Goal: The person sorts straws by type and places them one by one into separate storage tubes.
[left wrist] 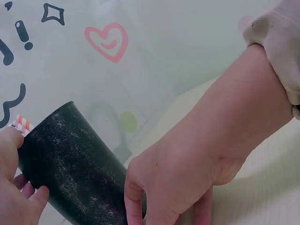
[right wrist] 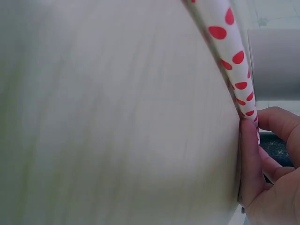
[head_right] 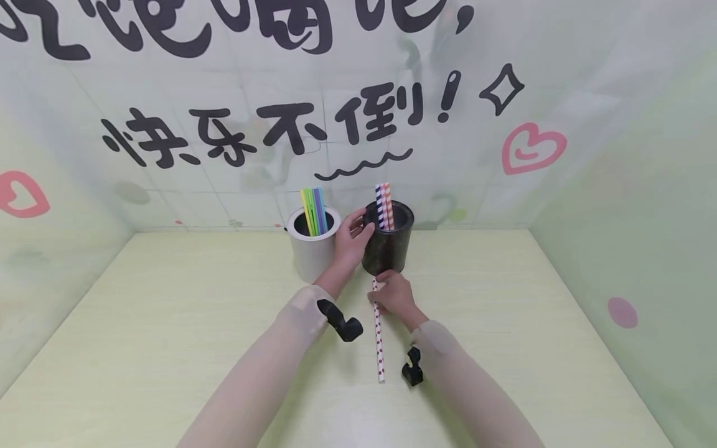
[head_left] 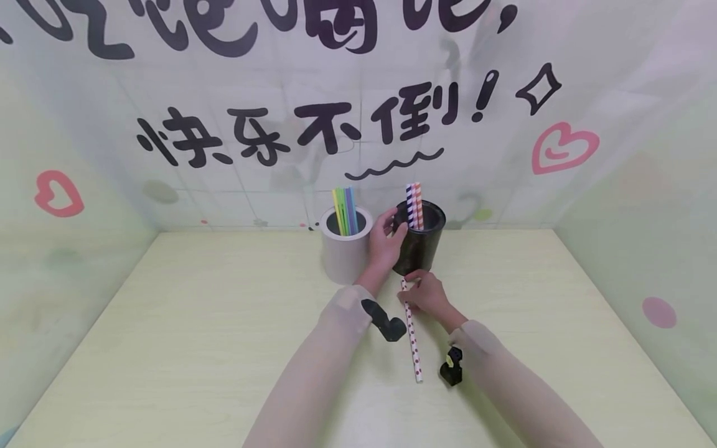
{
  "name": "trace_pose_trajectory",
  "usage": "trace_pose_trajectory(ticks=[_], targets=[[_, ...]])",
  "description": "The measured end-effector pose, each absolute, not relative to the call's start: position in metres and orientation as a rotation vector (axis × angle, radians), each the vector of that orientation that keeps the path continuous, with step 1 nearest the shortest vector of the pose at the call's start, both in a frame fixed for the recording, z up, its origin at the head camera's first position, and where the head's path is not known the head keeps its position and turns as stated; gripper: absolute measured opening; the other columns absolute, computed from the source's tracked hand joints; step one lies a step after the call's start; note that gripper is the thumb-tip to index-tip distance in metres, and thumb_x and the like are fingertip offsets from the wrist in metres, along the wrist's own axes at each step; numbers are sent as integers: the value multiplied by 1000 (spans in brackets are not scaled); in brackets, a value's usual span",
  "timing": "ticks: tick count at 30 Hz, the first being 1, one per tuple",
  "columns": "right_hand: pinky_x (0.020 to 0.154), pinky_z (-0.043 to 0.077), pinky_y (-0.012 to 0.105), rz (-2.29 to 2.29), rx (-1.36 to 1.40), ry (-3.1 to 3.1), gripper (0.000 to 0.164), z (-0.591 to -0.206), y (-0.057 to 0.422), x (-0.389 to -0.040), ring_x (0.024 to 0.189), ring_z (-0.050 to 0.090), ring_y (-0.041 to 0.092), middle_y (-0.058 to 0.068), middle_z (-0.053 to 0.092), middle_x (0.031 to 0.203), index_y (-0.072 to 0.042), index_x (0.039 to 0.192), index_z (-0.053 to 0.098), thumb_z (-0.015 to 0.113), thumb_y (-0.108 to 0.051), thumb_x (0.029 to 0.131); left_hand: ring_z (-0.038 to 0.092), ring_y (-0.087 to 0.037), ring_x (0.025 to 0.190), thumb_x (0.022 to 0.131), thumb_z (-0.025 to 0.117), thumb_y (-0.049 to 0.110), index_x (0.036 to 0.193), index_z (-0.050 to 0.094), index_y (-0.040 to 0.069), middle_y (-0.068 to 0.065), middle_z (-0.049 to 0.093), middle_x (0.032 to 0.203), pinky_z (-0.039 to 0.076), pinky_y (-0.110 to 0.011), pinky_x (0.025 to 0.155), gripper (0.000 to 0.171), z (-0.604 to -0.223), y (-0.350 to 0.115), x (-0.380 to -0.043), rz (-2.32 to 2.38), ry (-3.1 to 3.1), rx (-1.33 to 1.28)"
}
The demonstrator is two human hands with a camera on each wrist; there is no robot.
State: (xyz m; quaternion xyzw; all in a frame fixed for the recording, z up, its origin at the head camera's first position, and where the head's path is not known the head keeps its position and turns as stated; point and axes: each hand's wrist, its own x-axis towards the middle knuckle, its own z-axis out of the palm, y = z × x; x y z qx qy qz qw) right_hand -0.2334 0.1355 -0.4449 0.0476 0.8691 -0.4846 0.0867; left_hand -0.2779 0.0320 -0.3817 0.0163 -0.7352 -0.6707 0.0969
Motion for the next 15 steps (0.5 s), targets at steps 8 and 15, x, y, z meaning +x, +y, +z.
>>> trace_pose_trajectory(ticks=[8,15], targets=[[44,53,29,-1524,162,2530,35,-449,140,-236,50,53,15,9,57,74,0,106,57,71,-4,74,48,-25,115,90,58,15,128,51,11,-11,49,129,42,-32,98,40,-383,32,-277,-1985,-2191,51],[46,55,32,-1670,69,2451,34,-437,146,-234,58,55,16,11,57,78,3,112,54,65,-1,80,48,-24,115,90,57,16,129,50,11,-10,49,130,41,-32,99,40,-384,32,-279,-1980,-2191,48]])
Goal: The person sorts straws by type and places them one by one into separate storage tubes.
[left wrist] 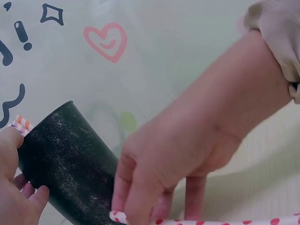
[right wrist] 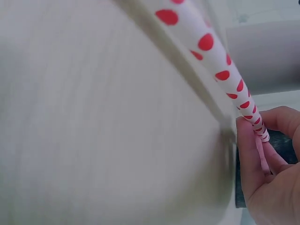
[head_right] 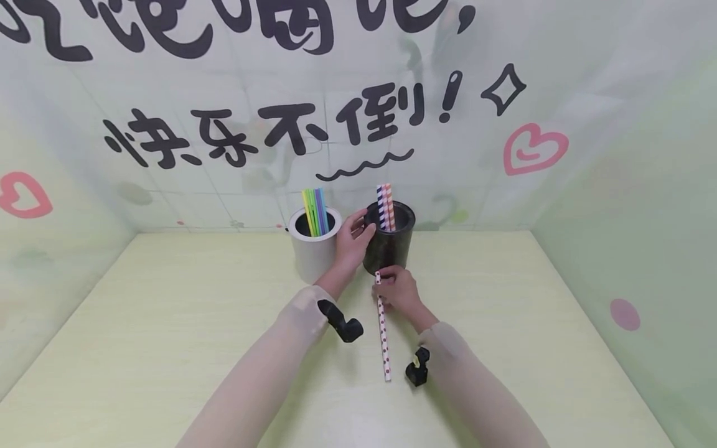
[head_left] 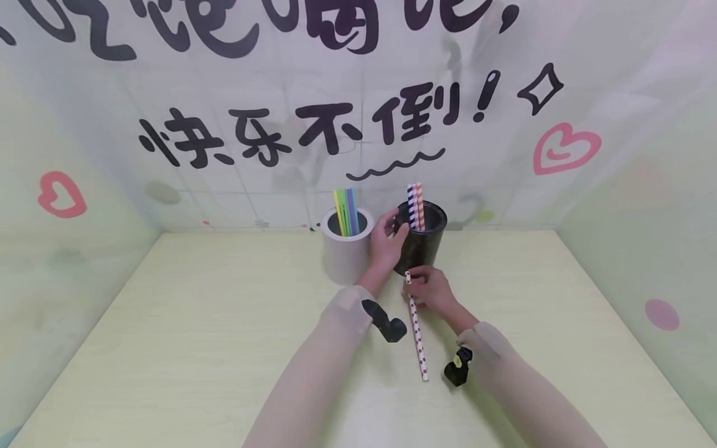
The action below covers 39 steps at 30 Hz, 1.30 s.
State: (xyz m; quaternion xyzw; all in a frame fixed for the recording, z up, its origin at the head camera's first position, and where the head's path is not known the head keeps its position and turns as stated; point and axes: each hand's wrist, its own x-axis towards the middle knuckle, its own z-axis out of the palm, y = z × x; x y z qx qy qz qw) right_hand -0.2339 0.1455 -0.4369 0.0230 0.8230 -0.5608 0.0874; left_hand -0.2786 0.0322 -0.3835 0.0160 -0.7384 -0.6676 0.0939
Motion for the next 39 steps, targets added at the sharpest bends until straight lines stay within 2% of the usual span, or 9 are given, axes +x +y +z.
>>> trace_pose_trajectory(ticks=[11,24,28,39], targets=[[52,57,37,-1797,-70,2448,38,-401,159,-237,65,55,14,8,54,80,1,117,53,63,0,81,48,-24,114,89,58,15,129,50,10,-10,50,129,41,-30,98,41,-382,32,-279,-1970,-2184,37],[56,57,40,-1727,-272,2540,40,-342,184,-247,72,58,18,14,55,89,1,122,49,61,-3,84,47,-26,116,89,58,14,128,50,9,-12,49,130,40,-34,100,41,-384,31,-280,-2000,-2164,60],[58,58,38,-1748,-274,2581,41,-315,187,-255,76,57,19,13,53,93,-1,123,48,61,-2,84,47,-26,116,89,58,13,128,50,8,-12,48,130,40,-33,100,41,-384,31,-279,-2011,-2163,53],[57,57,31,-1951,-208,2646,40,-249,186,-286,77,55,13,6,51,91,-6,122,48,62,-5,84,47,-26,115,89,59,14,128,51,9,-12,50,128,40,-33,100,40,-386,33,-280,-2012,-2142,48]])
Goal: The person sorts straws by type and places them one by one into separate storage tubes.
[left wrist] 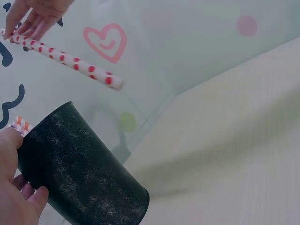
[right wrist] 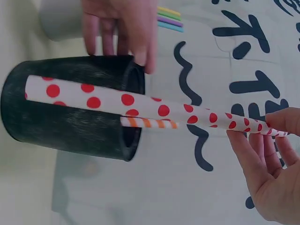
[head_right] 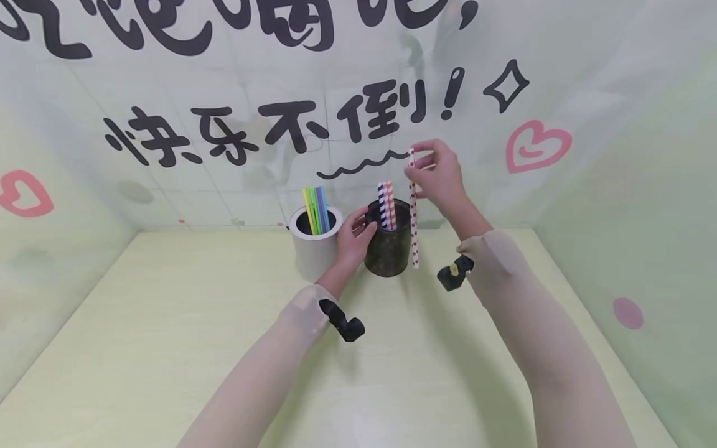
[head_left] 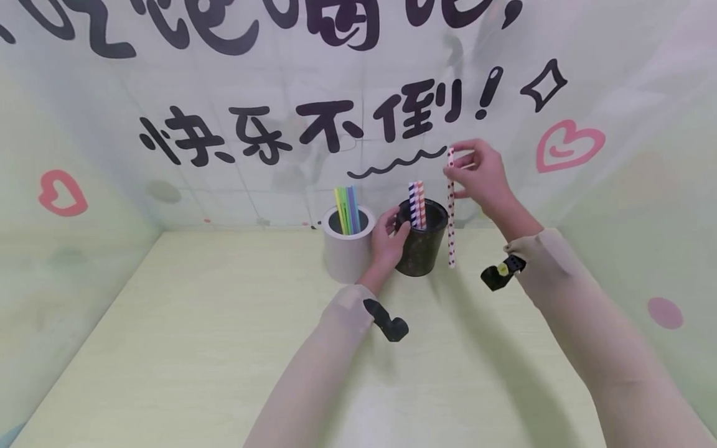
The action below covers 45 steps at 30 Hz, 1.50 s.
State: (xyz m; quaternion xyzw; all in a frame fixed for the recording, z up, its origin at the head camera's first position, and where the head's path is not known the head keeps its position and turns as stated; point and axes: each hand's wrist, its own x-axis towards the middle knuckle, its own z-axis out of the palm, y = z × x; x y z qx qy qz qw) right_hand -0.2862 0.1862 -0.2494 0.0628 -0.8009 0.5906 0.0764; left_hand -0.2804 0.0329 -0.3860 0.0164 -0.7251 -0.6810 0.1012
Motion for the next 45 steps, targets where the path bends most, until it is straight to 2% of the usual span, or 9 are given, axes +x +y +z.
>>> trace_pose_trajectory(ticks=[8,22,29,35,40,45], targets=[[55,56,24,1750,164,-2287,41,-231,178,-308,79,53,13,3,50,91,-12,123,49,63,-9,85,47,-25,114,89,58,12,128,51,8,-12,50,128,41,-30,99,40,-386,33,-281,-2011,-2131,32],[56,56,23,1836,182,-2158,36,-225,170,-319,78,53,14,3,51,90,-15,117,53,65,-6,84,48,-26,114,88,58,12,128,51,8,-13,49,128,42,-30,98,41,-386,32,-282,-2016,-2124,-2],[59,56,24,1824,212,-2207,37,-244,168,-322,78,52,14,4,51,91,-14,117,52,65,-5,84,47,-26,114,89,58,13,128,50,9,-12,49,129,41,-30,98,41,-386,32,-281,-2005,-2155,23],[59,56,25,1723,207,-2295,38,-277,171,-322,76,54,13,5,52,91,-8,118,51,64,-5,84,47,-25,115,89,58,14,128,50,10,-11,49,129,41,-30,98,41,-386,33,-282,-2001,-2170,27],[56,56,25,1720,155,-2320,37,-306,172,-322,70,56,11,5,53,87,-5,116,51,66,-3,82,48,-24,115,89,58,13,128,51,10,-10,49,129,41,-29,98,40,-386,32,-281,-1989,-2167,31],[49,53,22,1688,107,-2327,34,-319,172,-324,63,57,7,5,57,81,-4,110,55,68,-3,79,48,-25,114,89,58,13,128,51,9,-11,50,128,41,-29,98,40,-386,32,-282,-1980,-2163,15]])
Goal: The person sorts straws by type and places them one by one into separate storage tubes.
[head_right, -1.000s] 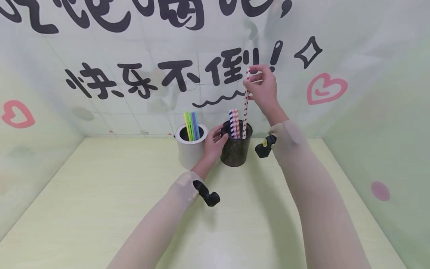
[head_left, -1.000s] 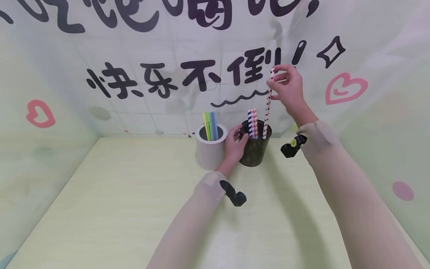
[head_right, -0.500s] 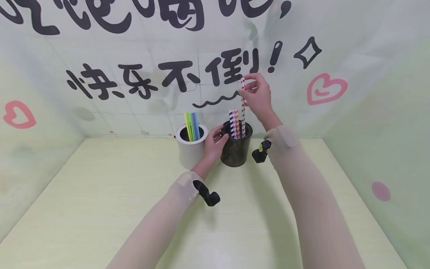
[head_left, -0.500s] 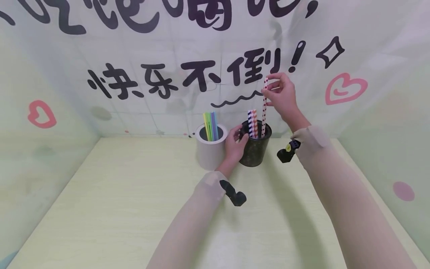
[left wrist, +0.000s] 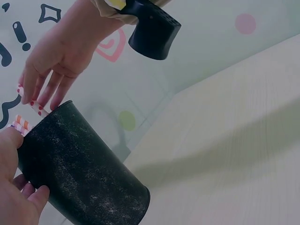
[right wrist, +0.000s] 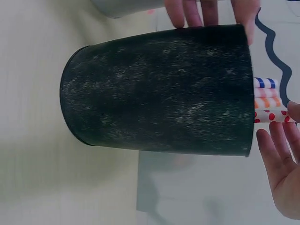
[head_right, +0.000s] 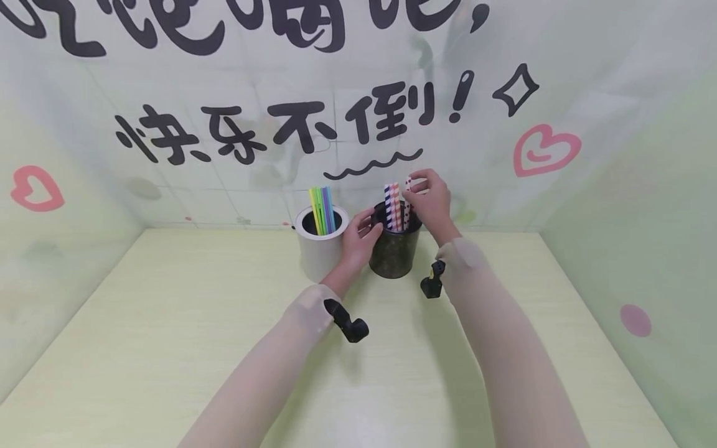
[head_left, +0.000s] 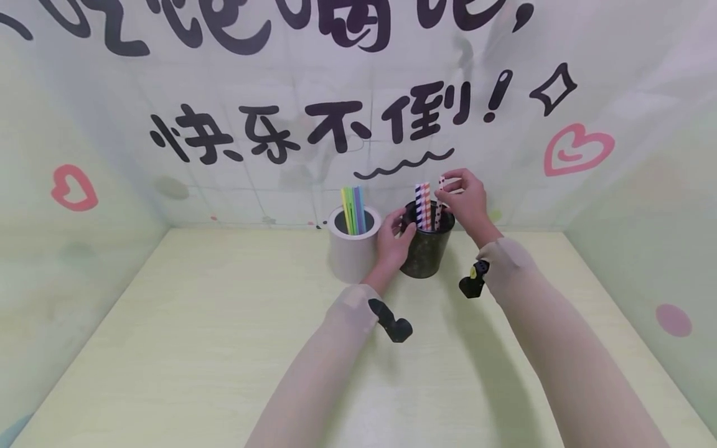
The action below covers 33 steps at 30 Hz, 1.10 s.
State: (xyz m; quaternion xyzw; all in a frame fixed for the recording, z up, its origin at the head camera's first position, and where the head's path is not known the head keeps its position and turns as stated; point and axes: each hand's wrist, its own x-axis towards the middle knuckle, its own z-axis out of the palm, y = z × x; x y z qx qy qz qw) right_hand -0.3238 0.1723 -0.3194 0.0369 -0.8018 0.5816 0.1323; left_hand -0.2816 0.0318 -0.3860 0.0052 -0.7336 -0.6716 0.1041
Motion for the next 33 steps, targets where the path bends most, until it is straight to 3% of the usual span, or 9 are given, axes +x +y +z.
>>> trace_pose_trajectory(ticks=[12,19,24,33], targets=[[53,52,18,1610,103,-2447,34,-330,181,-323,64,55,6,18,62,91,1,112,55,66,-4,81,49,-25,112,88,58,11,126,52,7,-12,51,126,42,-30,98,39,-385,37,-279,-1966,-2163,6],[54,54,21,1576,126,-2522,38,-324,181,-324,74,61,20,23,62,98,1,119,57,65,-4,82,50,-26,113,88,59,10,126,52,5,-14,52,126,42,-28,98,39,-386,39,-278,-1975,-2132,-32],[57,56,22,1609,94,-2537,39,-319,184,-322,82,62,24,23,60,101,1,122,56,61,-4,84,49,-26,114,88,59,12,127,51,5,-15,51,127,41,-28,98,40,-386,38,-278,-1987,-2130,-55],[64,58,32,1642,160,-2567,34,-320,196,-306,81,61,21,16,59,94,3,119,57,60,-6,86,43,-30,121,90,57,13,135,43,7,-16,42,136,38,-34,102,47,-382,28,-266,-2020,-2151,-154]])
